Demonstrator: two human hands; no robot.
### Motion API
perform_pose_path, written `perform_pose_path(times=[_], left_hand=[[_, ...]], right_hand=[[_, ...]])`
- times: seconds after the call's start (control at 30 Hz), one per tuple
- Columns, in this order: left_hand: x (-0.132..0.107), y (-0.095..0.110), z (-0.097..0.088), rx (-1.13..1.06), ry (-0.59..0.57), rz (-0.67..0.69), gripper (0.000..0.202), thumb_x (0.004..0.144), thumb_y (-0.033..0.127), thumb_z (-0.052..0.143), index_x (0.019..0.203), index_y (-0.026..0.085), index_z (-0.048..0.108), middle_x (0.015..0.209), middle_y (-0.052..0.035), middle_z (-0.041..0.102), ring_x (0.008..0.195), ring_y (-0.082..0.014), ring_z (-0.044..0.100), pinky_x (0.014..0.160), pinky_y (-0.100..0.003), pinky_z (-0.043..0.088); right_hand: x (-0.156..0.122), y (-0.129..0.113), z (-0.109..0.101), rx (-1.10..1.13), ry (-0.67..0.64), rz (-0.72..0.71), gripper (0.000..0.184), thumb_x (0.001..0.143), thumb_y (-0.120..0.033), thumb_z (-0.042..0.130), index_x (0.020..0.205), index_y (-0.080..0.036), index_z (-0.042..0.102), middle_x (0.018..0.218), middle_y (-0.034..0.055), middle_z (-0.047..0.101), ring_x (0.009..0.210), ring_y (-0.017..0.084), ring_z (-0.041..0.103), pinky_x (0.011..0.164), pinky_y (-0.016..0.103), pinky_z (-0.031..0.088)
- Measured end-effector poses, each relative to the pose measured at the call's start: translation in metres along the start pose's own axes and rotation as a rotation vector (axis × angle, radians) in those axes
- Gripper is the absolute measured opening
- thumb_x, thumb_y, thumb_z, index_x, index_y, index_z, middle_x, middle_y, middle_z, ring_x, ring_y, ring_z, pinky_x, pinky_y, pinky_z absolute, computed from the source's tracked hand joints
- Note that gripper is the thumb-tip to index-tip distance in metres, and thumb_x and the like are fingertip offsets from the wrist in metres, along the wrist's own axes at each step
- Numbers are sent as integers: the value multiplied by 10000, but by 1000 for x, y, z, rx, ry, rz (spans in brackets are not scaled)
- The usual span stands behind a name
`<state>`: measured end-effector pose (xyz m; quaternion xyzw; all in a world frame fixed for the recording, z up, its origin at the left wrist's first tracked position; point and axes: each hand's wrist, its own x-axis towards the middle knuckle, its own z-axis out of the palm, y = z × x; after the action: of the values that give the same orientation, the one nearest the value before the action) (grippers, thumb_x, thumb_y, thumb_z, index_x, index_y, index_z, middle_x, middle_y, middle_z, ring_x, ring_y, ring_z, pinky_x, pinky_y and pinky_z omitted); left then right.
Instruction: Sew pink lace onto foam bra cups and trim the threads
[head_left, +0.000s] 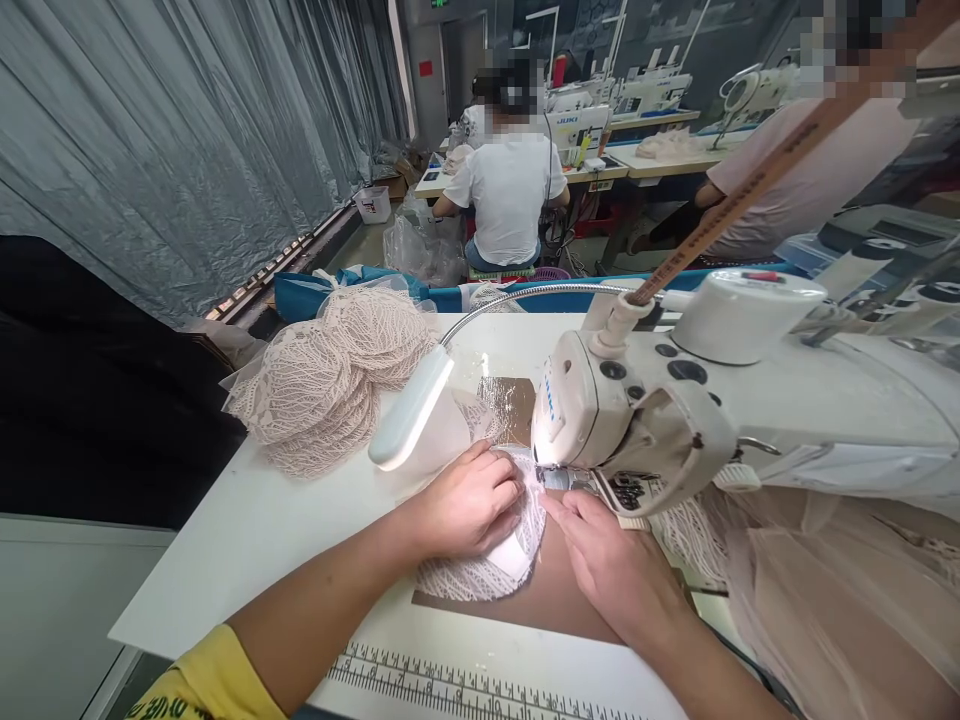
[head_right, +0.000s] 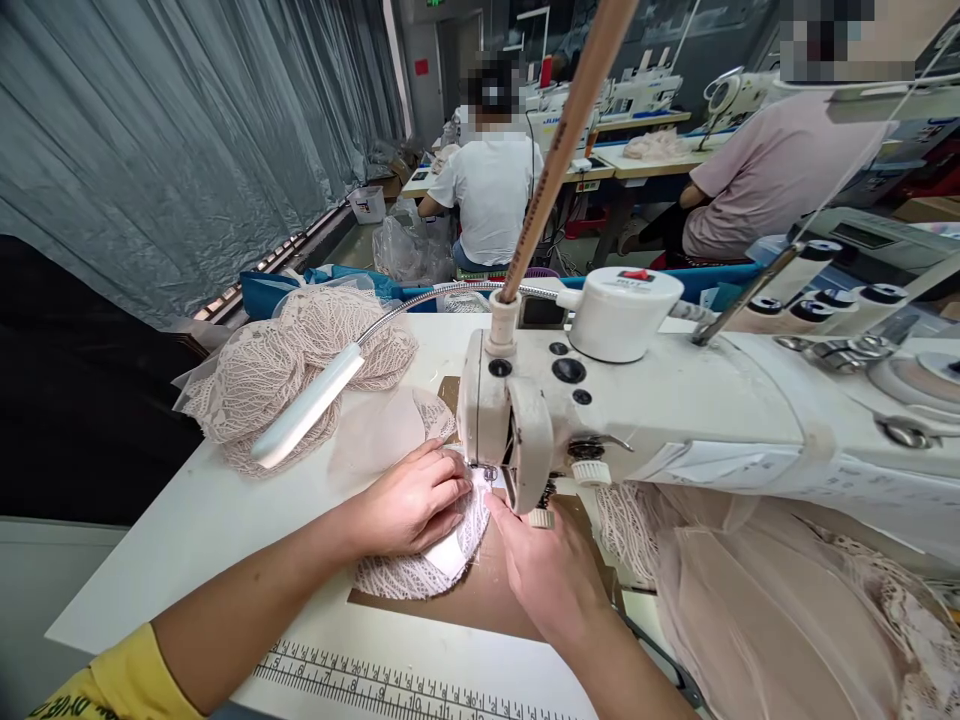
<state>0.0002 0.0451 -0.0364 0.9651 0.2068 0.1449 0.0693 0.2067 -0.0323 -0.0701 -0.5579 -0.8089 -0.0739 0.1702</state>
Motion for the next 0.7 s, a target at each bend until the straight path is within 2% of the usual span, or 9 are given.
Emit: perform_pose_path(times=[0.13, 0.23, 0.3, 0.5, 0.7], left_hand=[[1, -1, 0, 5, -11, 122, 229, 903, 169, 438, 1064, 126, 595, 1073, -122, 634, 1066, -227, 541, 1054, -434, 317], [1, -2, 0, 0, -47, 182, 258, 889, 150, 445, 1099, 133, 594, 1091, -120, 646, 999, -215, 569, 1059, -457, 314], [0, -3, 0, -1, -64, 179, 274, 878, 158, 465, 1121, 131, 589, 1096, -123, 647, 958, -211, 580, 1058, -464, 318], [-1, -4, 2, -11, -60, 157, 333, 892, 167, 457, 1210, 127, 548, 1225, -123, 609, 1061, -222, 561, 1087, -454, 285], [0, -2, 4, 6, -58, 116, 347, 921, 185, 417, 1237, 113, 541, 1262, -123, 592, 1060, -230, 555, 1071, -448, 296]], right_hand=[[1, -1, -2, -6, 3, -10, 479, 803, -49, 398, 1128, -232, 698, 903, 71, 712, 580, 158, 587, 480, 268, 397], [0, -2, -3, 31, 14, -38, 457, 826, -60, 385, 1106, -223, 708, 933, 64, 707, 546, 135, 557, 470, 260, 393], [-1, -2, -3, 38, 21, -41, 453, 833, -62, 380, 1103, -220, 709, 950, 66, 704, 557, 133, 558, 491, 258, 411], [-2, 0, -1, 2, -8, -46, 466, 816, -47, 391, 1118, -222, 701, 985, 76, 698, 619, 149, 593, 534, 266, 448], [-1, -2, 1, -45, -12, -30, 480, 797, -36, 417, 1148, -221, 687, 958, 74, 713, 609, 158, 606, 511, 273, 452]])
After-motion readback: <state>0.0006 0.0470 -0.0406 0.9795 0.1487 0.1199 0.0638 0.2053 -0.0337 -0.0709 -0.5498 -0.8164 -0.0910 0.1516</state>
